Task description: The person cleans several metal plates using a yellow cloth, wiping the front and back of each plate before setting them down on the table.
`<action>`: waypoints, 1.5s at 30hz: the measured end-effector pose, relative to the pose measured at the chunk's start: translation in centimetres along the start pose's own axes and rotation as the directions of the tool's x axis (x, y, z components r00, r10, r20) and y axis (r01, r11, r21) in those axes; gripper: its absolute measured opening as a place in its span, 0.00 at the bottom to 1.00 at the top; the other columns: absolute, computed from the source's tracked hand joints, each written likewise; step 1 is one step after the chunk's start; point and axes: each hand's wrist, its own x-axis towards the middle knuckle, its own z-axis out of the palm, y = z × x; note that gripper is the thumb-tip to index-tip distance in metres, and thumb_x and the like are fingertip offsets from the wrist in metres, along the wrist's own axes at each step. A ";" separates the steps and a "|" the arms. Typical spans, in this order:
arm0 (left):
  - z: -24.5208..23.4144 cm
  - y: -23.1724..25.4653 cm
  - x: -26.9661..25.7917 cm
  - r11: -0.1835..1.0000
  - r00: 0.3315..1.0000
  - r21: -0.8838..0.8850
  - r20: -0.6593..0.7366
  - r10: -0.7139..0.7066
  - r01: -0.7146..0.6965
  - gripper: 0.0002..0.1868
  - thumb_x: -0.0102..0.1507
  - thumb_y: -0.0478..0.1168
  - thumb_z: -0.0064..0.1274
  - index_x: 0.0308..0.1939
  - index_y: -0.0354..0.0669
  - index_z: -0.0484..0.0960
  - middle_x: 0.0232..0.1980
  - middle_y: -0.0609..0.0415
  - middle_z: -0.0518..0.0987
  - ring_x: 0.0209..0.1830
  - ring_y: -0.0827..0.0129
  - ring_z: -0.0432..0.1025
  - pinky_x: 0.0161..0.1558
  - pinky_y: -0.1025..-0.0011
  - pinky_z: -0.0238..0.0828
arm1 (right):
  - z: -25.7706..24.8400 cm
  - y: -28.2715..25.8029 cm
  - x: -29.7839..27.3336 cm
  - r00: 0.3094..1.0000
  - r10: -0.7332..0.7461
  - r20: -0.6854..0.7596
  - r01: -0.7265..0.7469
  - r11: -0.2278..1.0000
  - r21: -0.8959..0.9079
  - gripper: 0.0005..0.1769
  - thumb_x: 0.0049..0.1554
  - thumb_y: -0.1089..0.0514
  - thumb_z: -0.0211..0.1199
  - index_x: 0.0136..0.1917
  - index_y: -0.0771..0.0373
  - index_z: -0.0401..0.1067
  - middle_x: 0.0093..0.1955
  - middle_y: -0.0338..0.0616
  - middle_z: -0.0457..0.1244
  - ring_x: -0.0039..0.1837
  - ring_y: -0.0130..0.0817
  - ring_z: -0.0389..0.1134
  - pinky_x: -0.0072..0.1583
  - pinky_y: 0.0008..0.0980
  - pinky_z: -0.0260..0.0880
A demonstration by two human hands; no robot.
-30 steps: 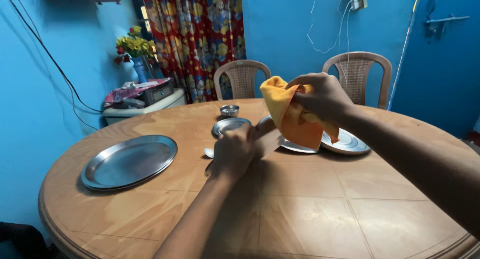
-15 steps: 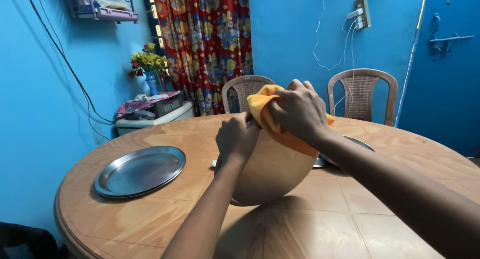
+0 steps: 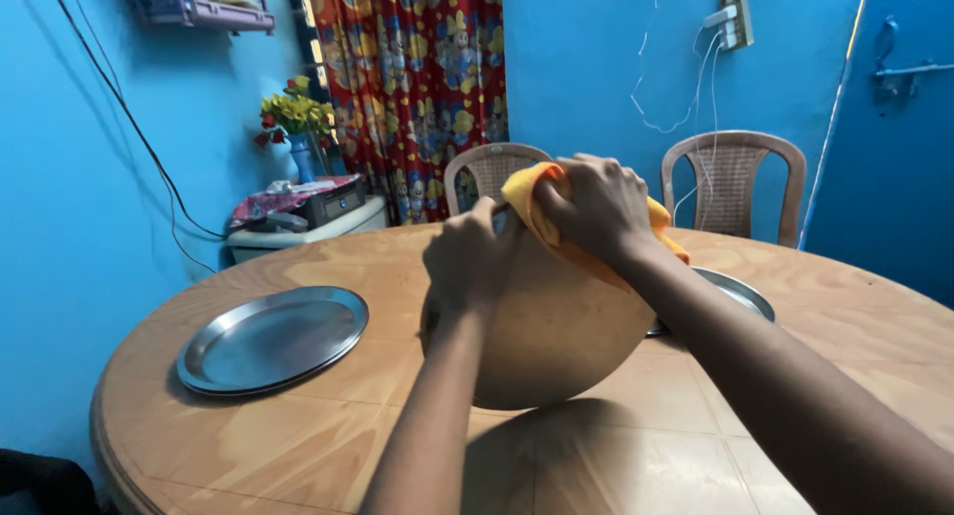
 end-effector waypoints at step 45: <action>-4.2 -14.2 -5.2 0.890 0.913 -0.418 -0.262 -0.312 0.183 0.30 0.70 0.59 0.46 0.28 0.34 0.76 0.18 0.51 0.64 0.22 0.74 0.57 0.27 0.68 0.55 | 9.7 3.7 -14.5 0.489 0.871 -0.051 -0.800 0.470 0.373 0.43 0.64 0.31 0.35 0.40 0.67 0.79 0.37 0.60 0.70 0.45 0.58 0.73 0.52 0.55 0.67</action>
